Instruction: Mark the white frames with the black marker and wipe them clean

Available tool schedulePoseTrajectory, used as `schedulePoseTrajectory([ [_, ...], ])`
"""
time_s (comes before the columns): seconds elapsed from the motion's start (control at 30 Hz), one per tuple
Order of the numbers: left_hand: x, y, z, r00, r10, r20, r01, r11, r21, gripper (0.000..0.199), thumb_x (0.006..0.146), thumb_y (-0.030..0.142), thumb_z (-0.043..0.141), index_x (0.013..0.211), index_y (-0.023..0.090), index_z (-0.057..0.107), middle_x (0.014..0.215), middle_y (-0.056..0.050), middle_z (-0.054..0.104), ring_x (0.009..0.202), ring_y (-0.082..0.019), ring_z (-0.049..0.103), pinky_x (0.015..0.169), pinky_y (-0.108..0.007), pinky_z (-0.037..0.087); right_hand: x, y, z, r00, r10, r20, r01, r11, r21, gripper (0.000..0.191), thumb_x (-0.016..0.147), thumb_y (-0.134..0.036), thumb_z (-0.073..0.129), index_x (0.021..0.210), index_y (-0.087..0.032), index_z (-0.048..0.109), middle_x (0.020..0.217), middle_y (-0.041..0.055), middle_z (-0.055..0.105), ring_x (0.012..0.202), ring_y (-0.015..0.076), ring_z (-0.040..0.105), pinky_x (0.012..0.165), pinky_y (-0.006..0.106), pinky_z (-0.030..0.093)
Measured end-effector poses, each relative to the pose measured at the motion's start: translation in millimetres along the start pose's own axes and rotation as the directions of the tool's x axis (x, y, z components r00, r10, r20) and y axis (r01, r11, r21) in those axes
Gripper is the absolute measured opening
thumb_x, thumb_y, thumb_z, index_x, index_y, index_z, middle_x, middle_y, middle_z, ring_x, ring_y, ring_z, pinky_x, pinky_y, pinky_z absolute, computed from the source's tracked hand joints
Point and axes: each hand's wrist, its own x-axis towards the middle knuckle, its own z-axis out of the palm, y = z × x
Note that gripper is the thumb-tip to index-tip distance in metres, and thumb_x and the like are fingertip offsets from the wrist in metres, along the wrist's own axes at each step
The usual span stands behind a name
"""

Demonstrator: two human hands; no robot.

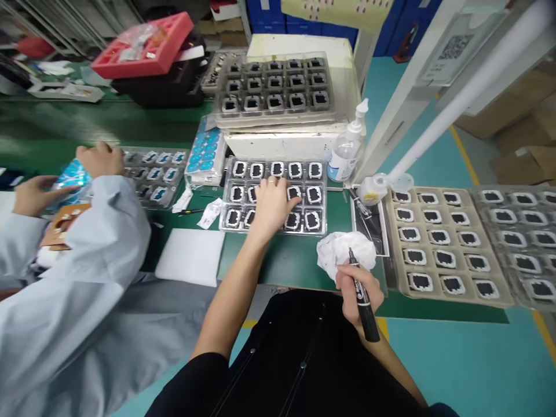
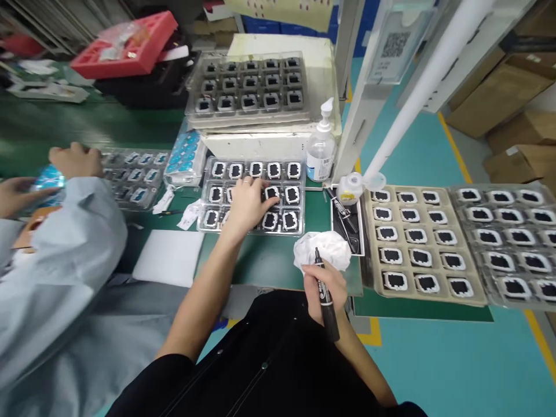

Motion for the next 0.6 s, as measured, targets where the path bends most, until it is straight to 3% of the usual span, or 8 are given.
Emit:
schedulePoseTrajectory([
  [0.13,2.3,-1.2,0.7,0.999,0.032,0.022,-0.031,0.998,-0.047,0.038,0.109,0.040,0.085,0.136,0.016,0.074,0.145,-0.023,0.073,0.140,-0.044,0.064,0.119,-0.054,0.050,9.1,15.5,18.0,0.999,0.007,0.040,-0.005,0.998,-0.069,0.013,0.106,-0.024,0.074,0.110,-0.028,0.086,0.091,0.0028,0.086,0.077,0.0247,0.084,0.076,0.038,0.070],
  [0.27,12.1,-4.8,0.8,0.997,0.080,0.000,-0.080,0.990,-0.114,0.038,0.104,0.036,0.092,0.128,0.014,0.072,0.133,-0.019,0.076,0.124,-0.037,0.068,0.113,-0.046,0.053,7.4,32.6,22.3,0.989,-0.099,0.107,0.112,0.985,-0.128,0.008,0.105,-0.023,0.080,0.108,-0.028,0.085,0.091,0.0023,0.088,0.075,0.0246,0.085,0.074,0.037,0.070],
  [0.33,14.2,-3.2,3.0,0.993,0.111,-0.032,-0.114,0.987,-0.115,0.026,0.107,0.030,0.087,0.123,0.014,0.072,0.130,-0.018,0.077,0.125,-0.037,0.067,0.115,-0.046,0.051,3.9,38.9,19.5,0.990,-0.126,0.063,0.134,0.981,-0.138,0.004,0.104,-0.026,0.083,0.105,-0.028,0.086,0.089,0.0023,0.089,0.072,0.0248,0.085,0.074,0.037,0.071],
  [0.4,13.6,0.3,6.8,0.986,0.157,-0.054,-0.164,0.973,-0.164,0.008,0.114,0.022,0.074,0.117,0.015,0.073,0.125,-0.019,0.078,0.129,-0.037,0.067,0.117,-0.047,0.050,1.4,43.2,16.7,0.999,-0.042,0.033,0.047,0.984,-0.171,0.006,0.104,-0.030,0.085,0.108,-0.027,0.088,0.095,0.0043,0.091,0.078,0.0274,0.088,0.079,0.040,0.074],
  [0.47,10.4,4.2,11.0,0.982,0.176,-0.075,-0.190,0.940,-0.282,0.010,0.118,0.021,0.065,0.116,0.016,0.073,0.118,-0.018,0.080,0.127,-0.035,0.070,0.112,-0.044,0.053,1.4,45.0,16.0,0.999,0.022,-0.035,-0.027,0.984,-0.174,0.010,0.101,-0.037,0.087,0.106,-0.028,0.090,0.095,0.0057,0.091,0.079,0.0315,0.089,0.083,0.045,0.077],
  [0.53,3.9,7.5,15.2,0.983,0.155,-0.097,-0.181,0.908,-0.378,0.012,0.117,0.032,0.071,0.119,0.020,0.072,0.113,-0.013,0.081,0.113,-0.030,0.075,0.101,-0.040,0.056,4.1,44.4,17.9,0.997,0.070,-0.042,-0.076,0.985,-0.158,0.011,0.095,-0.046,0.093,0.101,-0.037,0.092,0.091,0.0063,0.091,0.073,0.0372,0.089,0.076,0.052,0.078],
  [0.6,-8.0,9.7,20.3,0.988,0.070,-0.136,-0.141,0.765,-0.629,0.021,0.111,0.040,0.081,0.115,0.023,0.070,0.102,-0.006,0.080,0.094,-0.025,0.075,0.091,-0.038,0.057,8.6,41.7,20.9,0.989,0.136,-0.056,-0.142,0.981,-0.131,0.013,0.085,-0.053,0.099,0.095,-0.047,0.092,0.088,0.0087,0.090,0.069,0.0453,0.087,0.069,0.062,0.076],
])
